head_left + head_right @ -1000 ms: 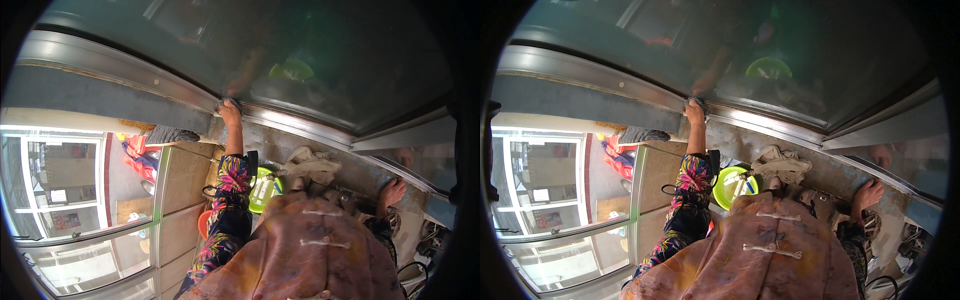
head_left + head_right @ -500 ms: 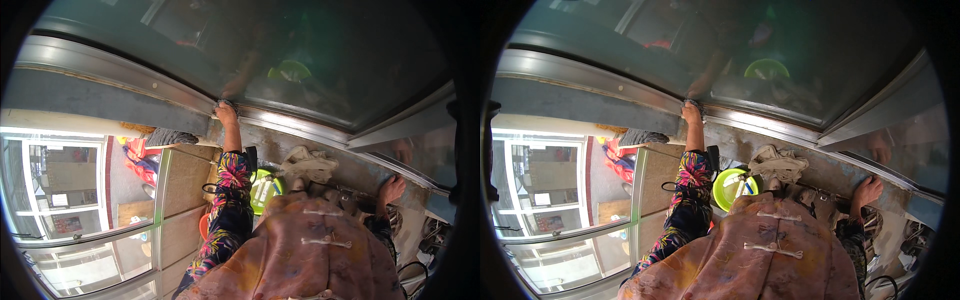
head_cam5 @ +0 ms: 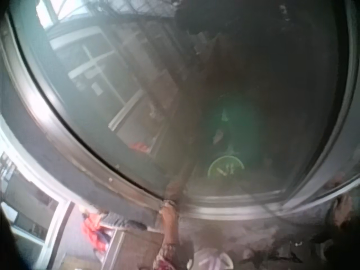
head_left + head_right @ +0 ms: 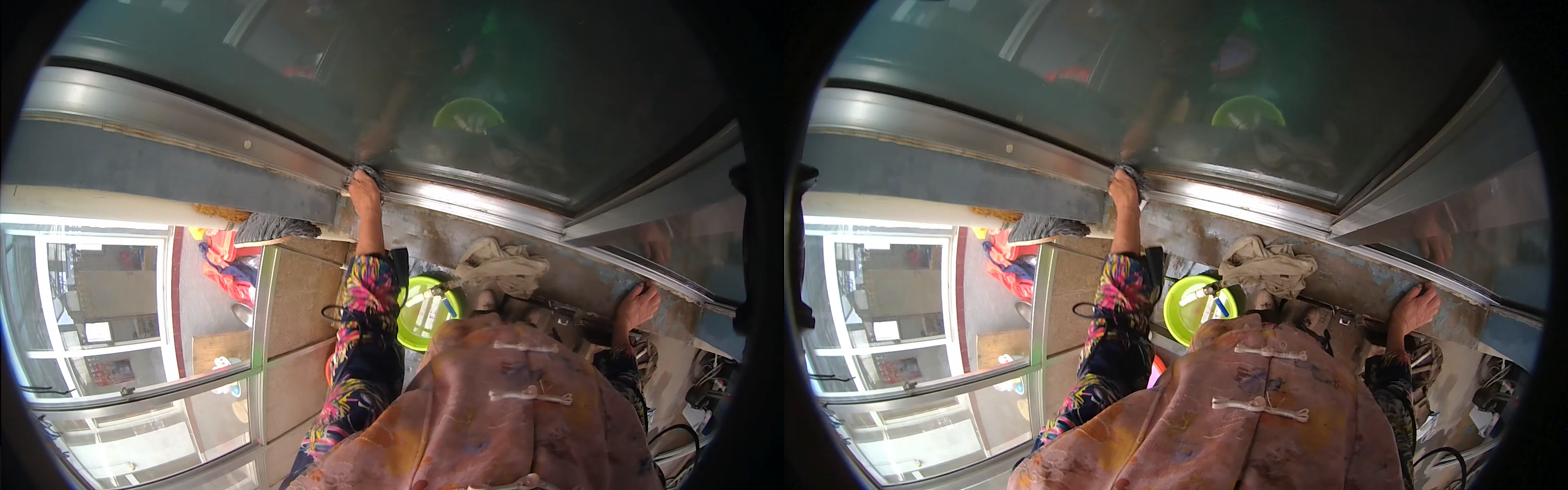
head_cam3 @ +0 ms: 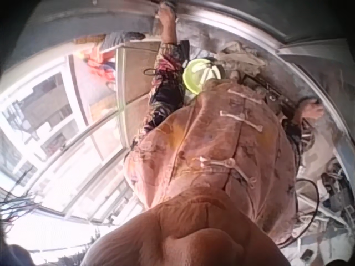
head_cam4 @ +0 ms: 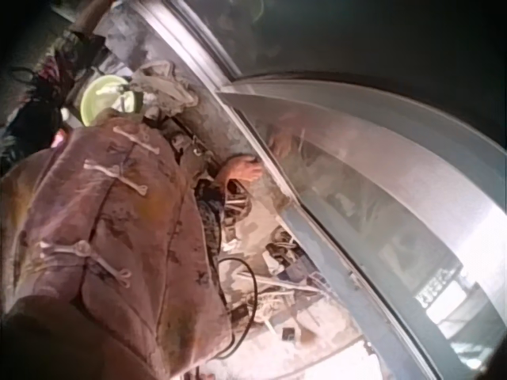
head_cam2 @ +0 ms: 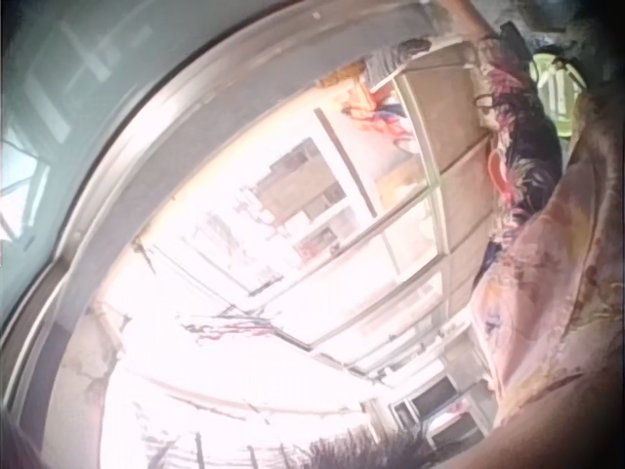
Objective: The person cleans the metal window frame and sill using a steel wool pad and a cloth. They scrub the frame with the pad, then wipe the area with the cloth, repeating the process along the length of the frame.
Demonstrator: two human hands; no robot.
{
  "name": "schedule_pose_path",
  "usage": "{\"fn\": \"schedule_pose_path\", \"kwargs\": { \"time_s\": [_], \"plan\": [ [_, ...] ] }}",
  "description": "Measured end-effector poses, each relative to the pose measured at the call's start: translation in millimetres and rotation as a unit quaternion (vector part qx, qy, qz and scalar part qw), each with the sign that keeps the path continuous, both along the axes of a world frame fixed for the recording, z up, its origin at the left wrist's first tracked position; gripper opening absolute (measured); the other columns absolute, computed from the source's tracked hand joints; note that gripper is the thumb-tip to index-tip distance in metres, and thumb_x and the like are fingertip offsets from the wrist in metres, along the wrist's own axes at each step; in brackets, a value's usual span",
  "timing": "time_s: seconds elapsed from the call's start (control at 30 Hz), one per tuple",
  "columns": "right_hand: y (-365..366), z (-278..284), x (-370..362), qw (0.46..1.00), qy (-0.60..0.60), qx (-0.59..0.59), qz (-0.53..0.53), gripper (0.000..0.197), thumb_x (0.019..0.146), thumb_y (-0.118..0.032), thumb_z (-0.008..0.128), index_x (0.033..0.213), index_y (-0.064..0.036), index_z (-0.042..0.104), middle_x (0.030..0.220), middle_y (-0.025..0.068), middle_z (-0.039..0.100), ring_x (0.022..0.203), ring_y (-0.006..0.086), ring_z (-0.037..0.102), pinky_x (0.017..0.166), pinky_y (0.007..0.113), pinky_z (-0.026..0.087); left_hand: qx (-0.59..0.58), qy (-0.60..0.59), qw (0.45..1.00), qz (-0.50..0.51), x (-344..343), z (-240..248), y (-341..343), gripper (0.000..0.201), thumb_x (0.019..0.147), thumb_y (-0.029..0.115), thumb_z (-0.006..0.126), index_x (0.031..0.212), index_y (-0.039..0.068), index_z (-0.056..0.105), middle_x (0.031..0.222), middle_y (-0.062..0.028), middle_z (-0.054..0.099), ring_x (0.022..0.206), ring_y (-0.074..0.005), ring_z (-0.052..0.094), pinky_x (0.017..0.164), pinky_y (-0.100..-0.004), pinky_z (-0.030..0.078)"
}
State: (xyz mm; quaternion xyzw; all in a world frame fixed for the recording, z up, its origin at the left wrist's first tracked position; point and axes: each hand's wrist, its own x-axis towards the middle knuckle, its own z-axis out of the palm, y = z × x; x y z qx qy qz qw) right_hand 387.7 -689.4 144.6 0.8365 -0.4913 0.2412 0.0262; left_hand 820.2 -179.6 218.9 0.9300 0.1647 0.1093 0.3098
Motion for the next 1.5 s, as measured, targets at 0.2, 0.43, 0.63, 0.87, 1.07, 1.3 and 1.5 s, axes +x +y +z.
{"fn": "schedule_pose_path", "kwargs": {
  "time_s": [0.2, 0.43, 0.63, 0.87, 1.07, 1.3, 1.5],
  "plan": [
    [1, 3, 0, 1.0, 0.007, -0.011, -0.002, 0.029, 0.089, -0.028, 0.053, 0.114, -0.0123, 0.054, 0.108, 0.0129, 0.053, 0.103, 0.0347, 0.05, 0.083, 0.047, 0.041, 0.112, 0.013, 0.992, -0.063, 4, -5, 5, 0.045, 0.093, 0.026, 0.033, 0.094, -0.01, 0.06, 0.096, -0.0353, 0.06, 0.091, -0.0482, 0.06, 0.08, -0.0502, 0.046],
    [2, 4, 1, 1.0, 0.004, 0.0, -0.008, 0.029, 0.089, -0.028, 0.053, 0.113, -0.0117, 0.054, 0.108, 0.0124, 0.053, 0.103, 0.0345, 0.049, 0.083, 0.046, 0.041, -0.047, -0.027, 0.998, -0.041, -10, -13, -17, 0.047, 0.093, 0.029, 0.034, 0.088, -0.012, 0.057, 0.092, -0.038, 0.058, 0.088, -0.0517, 0.057, 0.079, -0.0525, 0.043],
    [3, 2, 2, 1.0, 0.01, -0.007, -0.017, 0.028, 0.088, -0.028, 0.053, 0.112, -0.0136, 0.054, 0.108, 0.0114, 0.053, 0.102, 0.0342, 0.049, 0.082, 0.046, 0.041, -0.111, -0.05, 0.992, 0.026, 12, -22, 2, 0.048, 0.092, 0.028, 0.036, 0.086, -0.014, 0.058, 0.089, -0.039, 0.058, 0.083, -0.052, 0.057, 0.075, -0.0508, 0.045],
    [1, 0, 2, 1.0, -0.009, -0.009, 0.0, 0.028, 0.088, -0.03, 0.052, 0.111, -0.0138, 0.055, 0.109, 0.0112, 0.053, 0.102, 0.034, 0.049, 0.083, 0.047, 0.041, -0.055, -0.049, 0.997, -0.023, -22, -14, -39, 0.046, 0.091, 0.028, 0.038, 0.088, -0.014, 0.056, 0.089, -0.0361, 0.059, 0.085, -0.0498, 0.057, 0.079, -0.049, 0.044],
    [3, 2, 2, 1.0, 0.005, 0.011, -0.015, 0.028, 0.089, -0.031, 0.052, 0.111, -0.0134, 0.055, 0.11, 0.0114, 0.053, 0.103, 0.0343, 0.049, 0.084, 0.047, 0.04, -0.106, -0.061, 0.992, 0.025, -25, 4, -44, 0.049, 0.093, 0.033, 0.036, 0.091, -0.012, 0.057, 0.093, -0.0367, 0.058, 0.087, -0.0511, 0.055, 0.08, -0.0509, 0.042],
    [4, 1, 4, 1.0, -0.017, 0.005, -0.01, 0.027, 0.088, -0.03, 0.053, 0.11, -0.015, 0.054, 0.112, 0.0099, 0.052, 0.105, 0.0339, 0.048, 0.085, 0.047, 0.04, -0.058, -0.054, 0.996, -0.046, -78, -26, -114, 0.047, 0.094, 0.033, 0.035, 0.098, -0.009, 0.053, 0.091, -0.0355, 0.059, 0.089, -0.0522, 0.055, 0.082, -0.0525, 0.043],
    [4, 4, 2, 1.0, -0.013, 0.022, -0.003, 0.027, 0.087, -0.028, 0.055, 0.109, -0.0141, 0.054, 0.112, 0.0089, 0.052, 0.106, 0.0332, 0.048, 0.085, 0.047, 0.041, -0.151, -0.007, 0.989, -0.001, -62, -2, -98, 0.048, 0.093, 0.036, 0.038, 0.094, -0.01, 0.051, 0.096, -0.0349, 0.059, 0.092, -0.0501, 0.056, 0.083, -0.0511, 0.044]
  ]
}}
